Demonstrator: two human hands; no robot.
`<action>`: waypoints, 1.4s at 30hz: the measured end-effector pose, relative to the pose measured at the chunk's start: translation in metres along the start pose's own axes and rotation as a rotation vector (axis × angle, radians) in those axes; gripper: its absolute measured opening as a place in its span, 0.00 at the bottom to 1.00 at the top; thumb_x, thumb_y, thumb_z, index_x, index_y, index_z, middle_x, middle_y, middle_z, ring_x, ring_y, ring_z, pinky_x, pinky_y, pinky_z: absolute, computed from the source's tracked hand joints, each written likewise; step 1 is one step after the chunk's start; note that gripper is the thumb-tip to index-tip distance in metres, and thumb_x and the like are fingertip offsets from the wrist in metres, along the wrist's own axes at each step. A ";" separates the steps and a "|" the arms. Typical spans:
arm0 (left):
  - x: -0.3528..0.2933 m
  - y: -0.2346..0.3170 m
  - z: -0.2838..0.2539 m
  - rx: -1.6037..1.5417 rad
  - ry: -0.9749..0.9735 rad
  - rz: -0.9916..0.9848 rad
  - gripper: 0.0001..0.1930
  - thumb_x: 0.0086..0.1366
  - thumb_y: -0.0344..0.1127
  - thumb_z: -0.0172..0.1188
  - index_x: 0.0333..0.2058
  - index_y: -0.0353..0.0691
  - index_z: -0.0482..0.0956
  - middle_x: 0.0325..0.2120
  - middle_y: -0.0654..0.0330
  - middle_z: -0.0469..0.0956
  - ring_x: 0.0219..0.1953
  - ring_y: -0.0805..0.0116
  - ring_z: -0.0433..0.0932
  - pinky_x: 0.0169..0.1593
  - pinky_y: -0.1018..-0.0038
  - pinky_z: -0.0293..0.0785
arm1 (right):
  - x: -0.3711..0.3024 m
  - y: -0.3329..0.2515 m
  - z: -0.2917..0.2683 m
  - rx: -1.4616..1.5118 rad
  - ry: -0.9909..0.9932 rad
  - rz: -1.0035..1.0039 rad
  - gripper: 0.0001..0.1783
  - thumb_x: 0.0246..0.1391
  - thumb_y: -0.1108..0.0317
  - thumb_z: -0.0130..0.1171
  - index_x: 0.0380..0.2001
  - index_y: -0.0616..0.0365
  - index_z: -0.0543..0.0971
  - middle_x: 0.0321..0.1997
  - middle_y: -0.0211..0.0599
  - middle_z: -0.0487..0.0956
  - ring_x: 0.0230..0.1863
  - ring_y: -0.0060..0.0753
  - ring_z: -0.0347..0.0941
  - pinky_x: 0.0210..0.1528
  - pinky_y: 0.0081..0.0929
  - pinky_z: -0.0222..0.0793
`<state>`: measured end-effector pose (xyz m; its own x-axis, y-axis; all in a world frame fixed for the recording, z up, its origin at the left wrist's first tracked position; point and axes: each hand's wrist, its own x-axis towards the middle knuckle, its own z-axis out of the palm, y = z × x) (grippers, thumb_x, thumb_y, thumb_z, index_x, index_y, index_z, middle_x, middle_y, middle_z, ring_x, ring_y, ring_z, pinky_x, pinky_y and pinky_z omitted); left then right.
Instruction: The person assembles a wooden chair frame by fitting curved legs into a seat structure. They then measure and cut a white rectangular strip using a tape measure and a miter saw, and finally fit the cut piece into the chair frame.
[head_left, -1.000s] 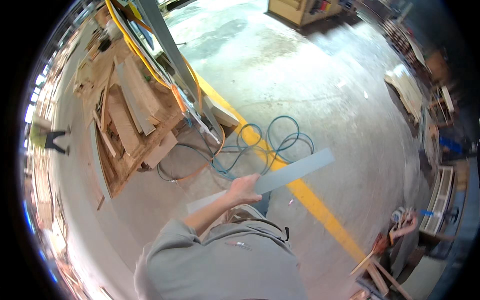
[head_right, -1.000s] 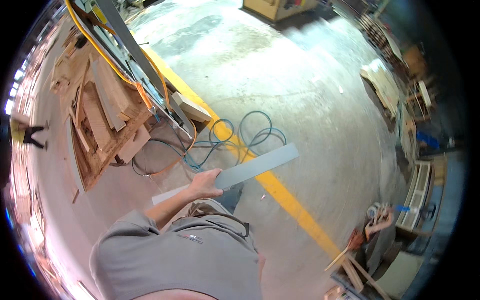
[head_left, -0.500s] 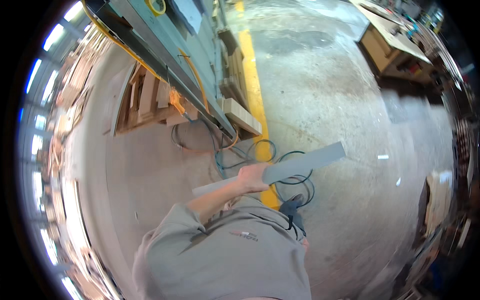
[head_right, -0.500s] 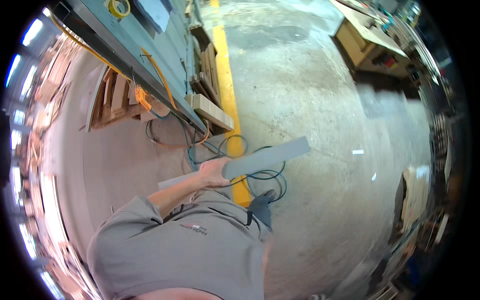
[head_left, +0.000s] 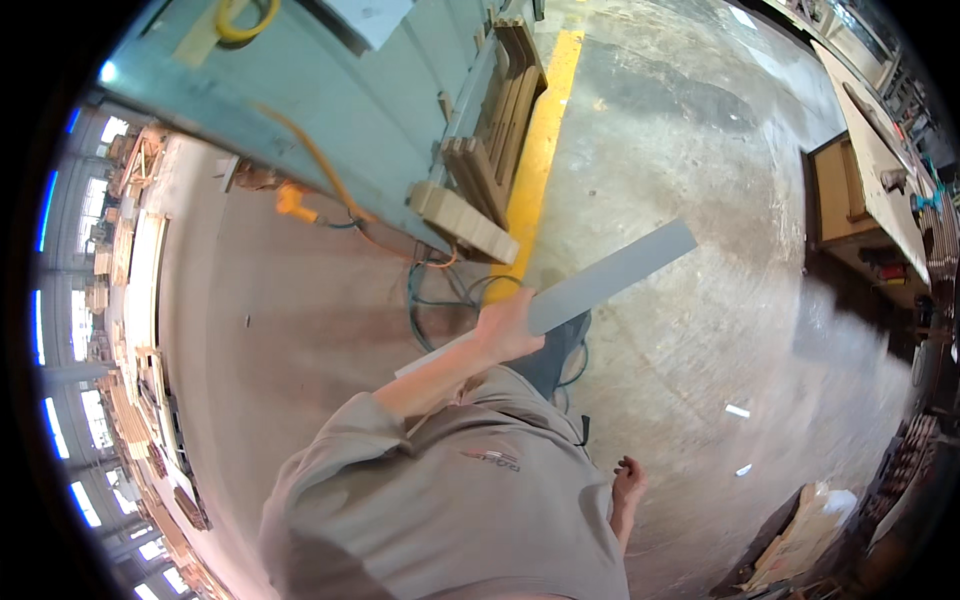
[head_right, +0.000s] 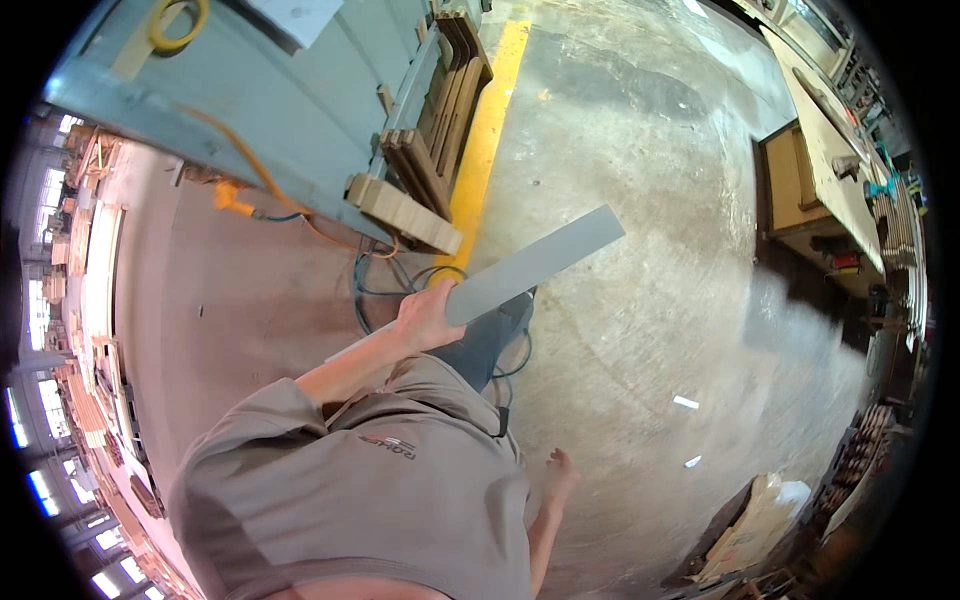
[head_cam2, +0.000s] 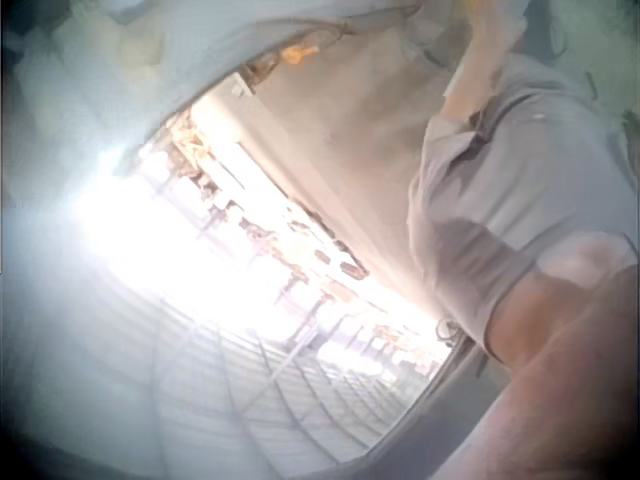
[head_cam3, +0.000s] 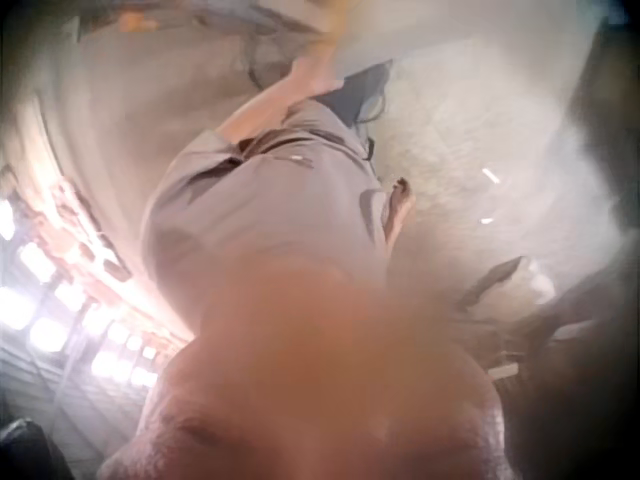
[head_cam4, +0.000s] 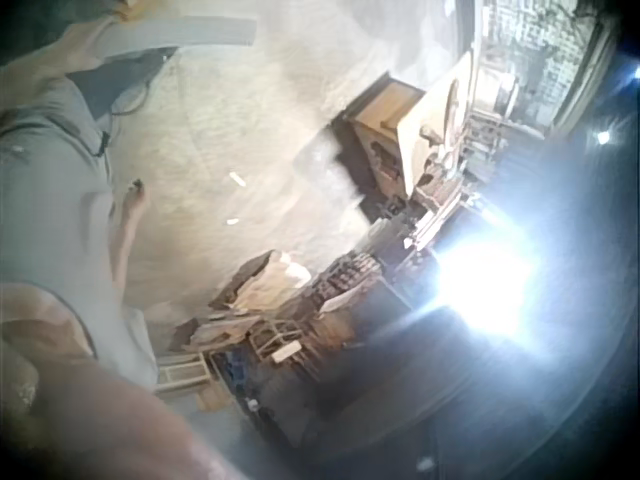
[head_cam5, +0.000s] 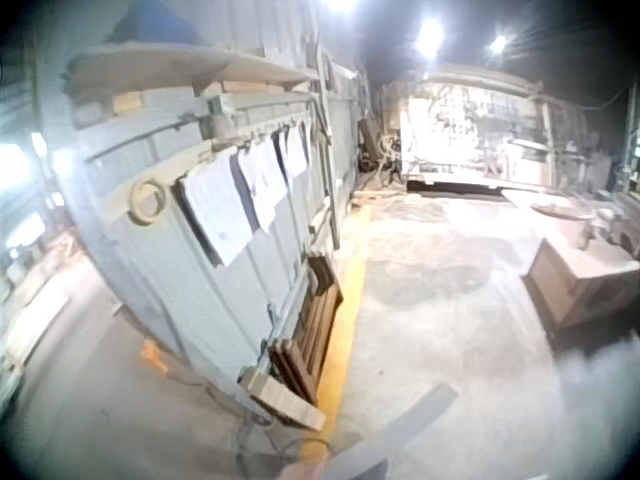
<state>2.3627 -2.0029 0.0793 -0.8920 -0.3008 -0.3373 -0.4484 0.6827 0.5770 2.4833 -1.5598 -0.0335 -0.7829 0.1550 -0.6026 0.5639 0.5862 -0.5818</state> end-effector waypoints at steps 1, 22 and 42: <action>0.030 0.014 0.004 0.000 -0.020 0.005 0.34 0.47 0.43 0.70 0.53 0.38 0.70 0.42 0.46 0.80 0.46 0.46 0.80 0.49 0.58 0.75 | 0.029 0.000 -0.014 -0.082 0.022 -0.077 0.18 0.50 0.74 0.59 0.47 0.63 0.82 0.41 0.45 0.85 0.39 0.39 0.83 0.46 0.33 0.77; 0.418 0.212 -0.013 -0.150 0.161 0.139 0.34 0.44 0.33 0.72 0.52 0.41 0.72 0.39 0.53 0.75 0.43 0.51 0.75 0.45 0.59 0.71 | 0.476 -0.590 -0.015 0.759 -0.691 0.034 0.28 0.53 0.72 0.69 0.56 0.62 0.72 0.51 0.36 0.76 0.52 0.32 0.74 0.58 0.32 0.71; 0.517 -0.008 -0.070 -0.172 0.541 -0.588 0.29 0.36 0.38 0.75 0.41 0.40 0.77 0.35 0.54 0.78 0.41 0.49 0.78 0.42 0.58 0.75 | 0.698 -0.915 0.238 -0.529 -0.654 -0.428 0.28 0.57 0.48 0.65 0.48 0.63 0.79 0.31 0.40 0.81 0.29 0.40 0.80 0.33 0.38 0.78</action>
<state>1.9016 -2.2109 -0.0476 -0.3923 -0.8880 -0.2399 -0.8147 0.2143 0.5388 1.4836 -2.1772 -0.0518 -0.5028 -0.5400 -0.6750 -0.0559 0.7996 -0.5979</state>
